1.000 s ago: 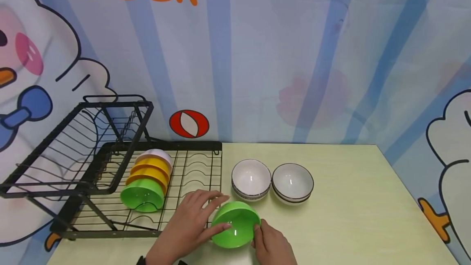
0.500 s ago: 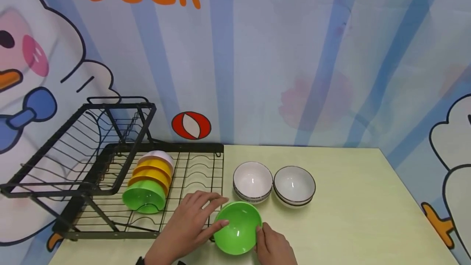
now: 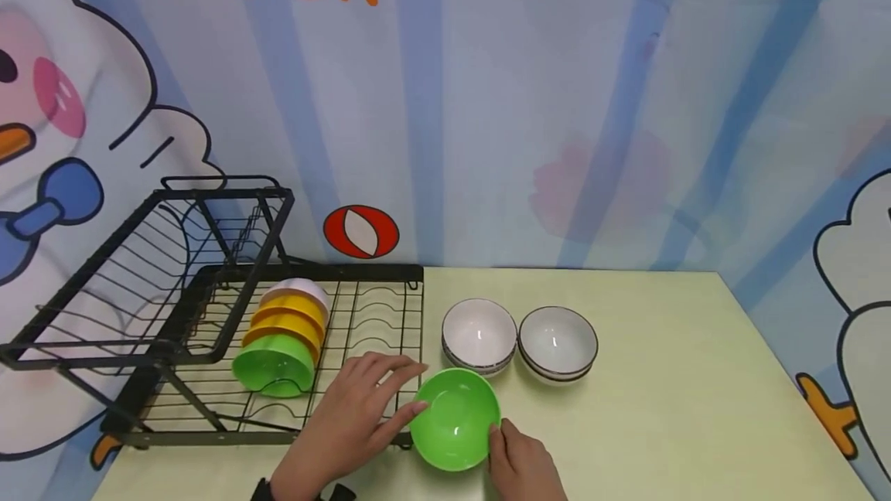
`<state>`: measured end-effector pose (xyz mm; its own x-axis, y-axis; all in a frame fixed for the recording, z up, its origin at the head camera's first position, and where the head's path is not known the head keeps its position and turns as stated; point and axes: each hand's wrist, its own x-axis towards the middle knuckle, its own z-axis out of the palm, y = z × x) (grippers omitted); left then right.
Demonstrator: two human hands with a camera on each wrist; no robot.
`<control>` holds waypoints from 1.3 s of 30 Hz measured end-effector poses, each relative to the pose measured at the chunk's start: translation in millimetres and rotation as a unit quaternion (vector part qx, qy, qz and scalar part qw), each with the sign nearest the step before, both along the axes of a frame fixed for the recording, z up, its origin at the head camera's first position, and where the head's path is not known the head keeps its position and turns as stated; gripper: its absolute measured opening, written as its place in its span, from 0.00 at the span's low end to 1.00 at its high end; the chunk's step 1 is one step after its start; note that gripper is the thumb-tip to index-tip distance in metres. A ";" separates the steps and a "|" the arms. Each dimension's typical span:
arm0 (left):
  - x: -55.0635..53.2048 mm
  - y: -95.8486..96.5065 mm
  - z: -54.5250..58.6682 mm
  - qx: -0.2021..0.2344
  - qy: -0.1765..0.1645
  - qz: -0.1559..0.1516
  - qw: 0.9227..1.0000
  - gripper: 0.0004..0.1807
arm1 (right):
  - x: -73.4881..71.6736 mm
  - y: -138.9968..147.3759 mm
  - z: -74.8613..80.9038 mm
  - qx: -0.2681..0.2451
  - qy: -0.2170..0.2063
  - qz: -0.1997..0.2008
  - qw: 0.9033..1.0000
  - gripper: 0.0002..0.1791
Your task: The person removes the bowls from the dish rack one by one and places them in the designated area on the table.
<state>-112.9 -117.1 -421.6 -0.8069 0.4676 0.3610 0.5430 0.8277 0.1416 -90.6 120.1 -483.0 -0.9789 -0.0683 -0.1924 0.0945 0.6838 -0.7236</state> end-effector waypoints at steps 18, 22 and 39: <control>-2.3 -6.3 3.7 -0.006 0.022 0.003 1.000 0.24 | -1.1 6.7 -6.6 0.006 -0.013 -0.026 1.000 0.20; -1.1 -8.0 3.3 -0.004 0.016 0.008 1.000 0.23 | -0.1 7.2 -6.6 0.016 -0.015 -0.029 0.999 0.20; -1.2 -17.4 3.2 -0.016 0.000 0.042 0.999 0.24 | -2.2 6.1 -15.5 0.014 -0.048 -0.025 0.998 0.21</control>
<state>-114.1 -134.5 -418.4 -0.8433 0.4101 0.3473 0.4723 0.8739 0.1148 -92.7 126.2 -498.5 -0.9580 -0.0136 -0.2865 0.1966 0.6963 -0.6903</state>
